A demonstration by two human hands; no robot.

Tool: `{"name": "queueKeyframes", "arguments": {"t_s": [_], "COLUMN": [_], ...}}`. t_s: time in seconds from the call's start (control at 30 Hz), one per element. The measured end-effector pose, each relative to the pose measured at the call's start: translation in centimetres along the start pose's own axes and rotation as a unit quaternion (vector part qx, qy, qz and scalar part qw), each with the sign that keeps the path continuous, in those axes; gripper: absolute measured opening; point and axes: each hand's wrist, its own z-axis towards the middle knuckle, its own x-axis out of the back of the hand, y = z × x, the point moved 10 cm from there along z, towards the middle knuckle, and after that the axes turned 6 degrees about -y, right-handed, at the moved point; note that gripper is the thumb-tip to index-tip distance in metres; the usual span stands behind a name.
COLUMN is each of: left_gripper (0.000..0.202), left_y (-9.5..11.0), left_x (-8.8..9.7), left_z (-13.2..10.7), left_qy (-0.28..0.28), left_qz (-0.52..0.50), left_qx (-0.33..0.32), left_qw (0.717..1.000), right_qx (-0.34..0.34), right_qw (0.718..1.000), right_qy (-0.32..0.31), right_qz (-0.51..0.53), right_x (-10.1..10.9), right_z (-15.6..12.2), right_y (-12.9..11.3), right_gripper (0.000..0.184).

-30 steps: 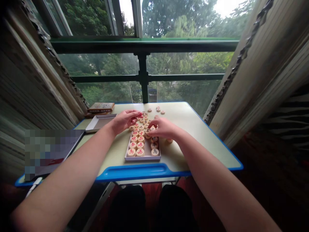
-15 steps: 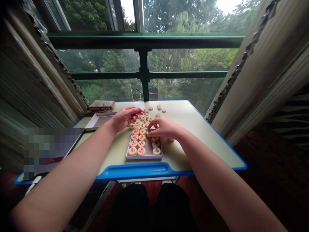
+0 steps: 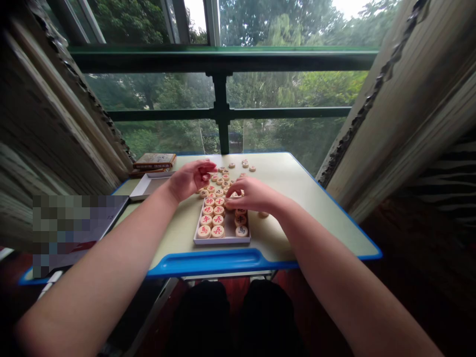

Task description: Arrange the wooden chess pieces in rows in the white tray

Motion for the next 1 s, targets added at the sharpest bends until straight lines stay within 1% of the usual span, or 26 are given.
{"name": "queueKeyframes", "arguments": {"t_s": [0.1, 0.23, 0.37, 0.5, 0.57, 0.67, 0.8, 0.93, 1.0], "left_gripper": [0.022, 0.022, 0.023, 0.022, 0.023, 0.018, 0.013, 0.015, 0.015], "left_y": [0.0, 0.0, 0.0, 0.3, 0.4, 0.3, 0.1, 0.1, 0.1], "left_x": [0.1, 0.2, 0.4, 0.4, 0.3, 0.1, -0.1, -0.2, 0.0], "left_z": [-0.1, -0.1, -0.2, -0.4, -0.4, -0.4, -0.1, 0.0, -0.1], "left_qy": [0.005, -0.002, -0.001, 0.004, -0.002, -0.005, -0.010, -0.017, -0.010], "left_qz": [-0.036, -0.064, -0.085, -0.066, -0.054, -0.036, -0.015, -0.005, -0.012], "left_qx": [0.015, 0.022, 0.026, 0.016, 0.013, 0.008, -0.002, -0.007, -0.005], "left_qw": [0.999, 0.998, 0.996, 0.998, 0.998, 0.999, 1.000, 1.000, 1.000], "right_qx": [-0.002, 0.012, 0.009, -0.010, -0.005, 0.012, 0.014, 0.013, 0.005], "right_qw": [1.000, 1.000, 1.000, 1.000, 1.000, 1.000, 1.000, 1.000, 1.000], "right_qy": [0.000, -0.006, -0.005, 0.003, -0.004, -0.010, 0.009, 0.018, 0.024], "right_qz": [-0.018, -0.020, -0.014, -0.009, -0.008, -0.010, -0.007, -0.005, -0.001], "right_x": [-0.3, -0.7, -0.5, -0.2, -0.3, -0.4, 0.0, 0.3, 0.5], "right_z": [0.2, 0.3, 0.2, 0.2, 0.2, 0.2, 0.0, 0.0, 0.0], "right_y": [0.2, 0.0, -0.1, 0.1, 0.1, -0.1, -0.2, -0.2, 0.0], "right_gripper": [0.021, 0.018, 0.019, 0.021, 0.020, 0.020, 0.020, 0.019, 0.020]}}
